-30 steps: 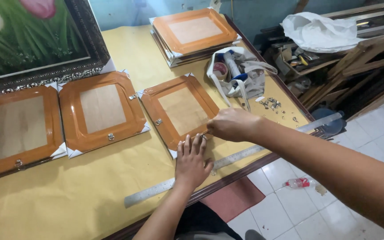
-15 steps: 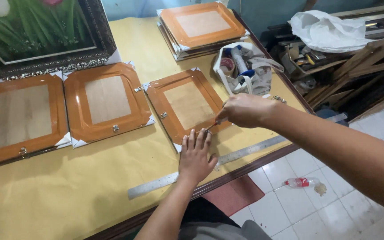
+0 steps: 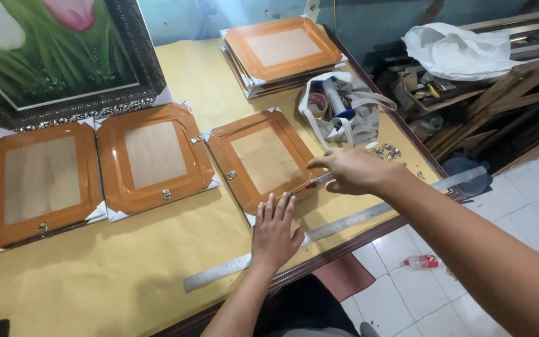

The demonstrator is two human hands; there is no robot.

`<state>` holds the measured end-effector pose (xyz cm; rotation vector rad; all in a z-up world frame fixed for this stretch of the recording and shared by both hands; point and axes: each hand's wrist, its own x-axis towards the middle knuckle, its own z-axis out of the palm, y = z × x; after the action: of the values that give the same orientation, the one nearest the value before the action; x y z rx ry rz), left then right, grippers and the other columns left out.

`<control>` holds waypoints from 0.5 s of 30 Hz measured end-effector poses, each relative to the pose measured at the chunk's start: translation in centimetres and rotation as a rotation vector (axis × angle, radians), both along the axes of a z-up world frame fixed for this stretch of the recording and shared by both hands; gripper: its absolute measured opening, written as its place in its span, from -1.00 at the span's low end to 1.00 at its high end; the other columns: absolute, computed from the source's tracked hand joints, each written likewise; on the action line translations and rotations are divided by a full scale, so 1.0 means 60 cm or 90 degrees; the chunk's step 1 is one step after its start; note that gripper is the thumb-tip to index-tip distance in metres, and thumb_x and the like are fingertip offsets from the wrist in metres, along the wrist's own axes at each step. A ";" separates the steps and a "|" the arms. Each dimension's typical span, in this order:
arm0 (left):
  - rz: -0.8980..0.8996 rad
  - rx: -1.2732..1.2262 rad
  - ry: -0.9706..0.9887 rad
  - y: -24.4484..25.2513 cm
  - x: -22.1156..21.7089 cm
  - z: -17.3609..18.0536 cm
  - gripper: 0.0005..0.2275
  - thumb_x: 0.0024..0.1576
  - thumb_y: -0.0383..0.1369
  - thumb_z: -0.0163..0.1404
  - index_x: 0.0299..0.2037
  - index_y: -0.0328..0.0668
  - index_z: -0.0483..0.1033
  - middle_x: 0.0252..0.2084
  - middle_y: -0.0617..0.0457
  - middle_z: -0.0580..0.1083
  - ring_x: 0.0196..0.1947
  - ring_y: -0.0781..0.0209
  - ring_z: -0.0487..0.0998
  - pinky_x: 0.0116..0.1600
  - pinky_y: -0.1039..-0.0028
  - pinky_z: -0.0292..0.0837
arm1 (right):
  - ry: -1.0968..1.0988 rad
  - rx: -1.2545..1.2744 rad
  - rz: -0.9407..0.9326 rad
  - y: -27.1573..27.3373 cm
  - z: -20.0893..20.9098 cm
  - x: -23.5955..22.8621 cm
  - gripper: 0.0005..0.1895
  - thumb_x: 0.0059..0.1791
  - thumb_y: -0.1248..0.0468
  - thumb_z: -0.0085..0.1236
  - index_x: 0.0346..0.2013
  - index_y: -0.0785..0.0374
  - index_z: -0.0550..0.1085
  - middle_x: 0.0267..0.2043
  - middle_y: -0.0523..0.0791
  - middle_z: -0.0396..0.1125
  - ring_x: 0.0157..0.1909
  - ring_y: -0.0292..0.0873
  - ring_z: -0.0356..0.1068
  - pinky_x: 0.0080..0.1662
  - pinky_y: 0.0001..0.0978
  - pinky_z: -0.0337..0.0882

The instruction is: Securing the backing of multiple picture frames using a manual tool to press in fasteners.

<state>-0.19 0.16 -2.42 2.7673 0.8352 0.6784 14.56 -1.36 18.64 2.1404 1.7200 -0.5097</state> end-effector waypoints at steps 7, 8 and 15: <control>0.008 -0.007 -0.018 0.002 0.004 0.012 -0.39 -0.21 -0.14 -0.07 0.12 -0.09 0.18 0.15 -0.01 0.18 0.18 -0.09 0.09 0.18 0.12 -0.07 | 0.155 0.024 -0.148 -0.005 -0.019 -0.009 -0.62 -0.07 0.17 -0.20 0.02 0.15 0.32 -0.70 -0.05 0.36 -0.70 -0.22 0.37 -0.53 -0.52 0.40; 0.003 -0.083 -0.034 0.002 0.003 0.017 -0.41 -0.18 -0.18 -0.07 0.13 -0.08 0.17 0.15 -0.02 0.18 0.18 -0.10 0.09 0.18 0.12 -0.06 | 0.178 0.034 -0.157 0.001 -0.042 0.003 -0.69 -0.08 0.14 -0.26 -0.18 0.19 0.38 -0.68 -0.10 0.37 -0.69 -0.23 0.38 -0.43 -0.46 0.40; 0.074 -0.507 -0.255 0.012 0.021 0.187 -0.51 -0.03 -0.23 -0.14 0.14 -0.04 0.10 0.10 -0.10 0.19 0.05 -0.10 0.30 0.02 0.13 0.31 | 0.218 0.068 -0.227 0.006 -0.005 0.005 -0.43 -0.07 -0.14 -0.60 -0.36 0.10 0.39 -0.55 -0.17 0.38 -0.53 -0.22 0.40 -0.26 -0.26 0.31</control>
<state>1.10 0.86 8.80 1.8158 0.9175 0.6883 14.85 -0.99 18.34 2.5751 1.5550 -0.9484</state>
